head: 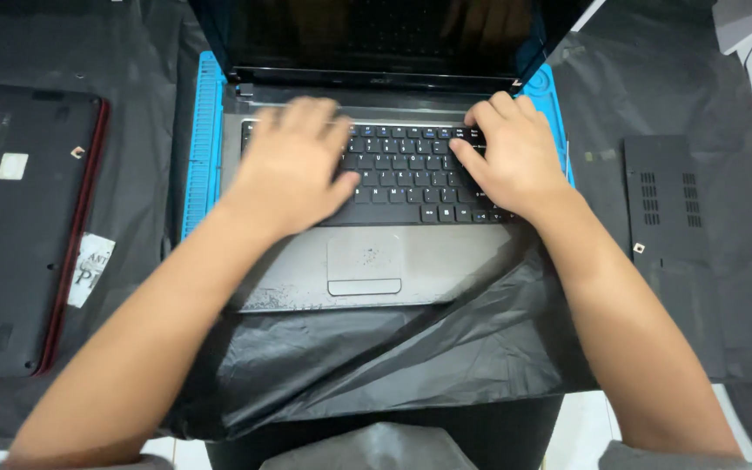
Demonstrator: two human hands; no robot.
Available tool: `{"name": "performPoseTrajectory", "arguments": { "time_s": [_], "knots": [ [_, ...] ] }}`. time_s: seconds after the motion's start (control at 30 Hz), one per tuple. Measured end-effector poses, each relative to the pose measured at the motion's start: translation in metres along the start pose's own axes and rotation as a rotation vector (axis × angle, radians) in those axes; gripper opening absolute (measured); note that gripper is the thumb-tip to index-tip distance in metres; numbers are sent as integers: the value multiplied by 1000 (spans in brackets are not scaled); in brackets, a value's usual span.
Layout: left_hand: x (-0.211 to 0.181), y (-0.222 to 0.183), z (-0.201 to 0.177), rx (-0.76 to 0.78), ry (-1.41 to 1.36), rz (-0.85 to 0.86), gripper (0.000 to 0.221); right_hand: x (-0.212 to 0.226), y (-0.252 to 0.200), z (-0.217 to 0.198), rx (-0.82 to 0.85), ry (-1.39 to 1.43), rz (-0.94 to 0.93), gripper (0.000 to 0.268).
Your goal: The person uses a screwdriver to remove screws from the bottom cover of an Acer laptop resting on a blue mat, then pries and lifts the cover off. They flip the laptop, detach and remove the keyboard, and continue unscrewing components on the exposed internals.
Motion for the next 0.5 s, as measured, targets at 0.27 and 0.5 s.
{"name": "performPoseTrajectory", "arguments": {
  "time_s": [0.27,0.5],
  "knots": [
    [-35,14,32,-47,-286,142,67,-12,-4,5,-117,-41,119,25],
    [-37,8,26,-83,-292,151,75,-31,-7,8,-167,-22,161,17]
  ]
}}
Point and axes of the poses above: each hand's wrist, its own y-axis towards the middle knuckle, its own z-axis out of the palm, x = y × z, the point moved 6 cm from there along y, towards the middle knuckle, and after that the axes turned 9 degrees about -x, right-handed, at the moved point
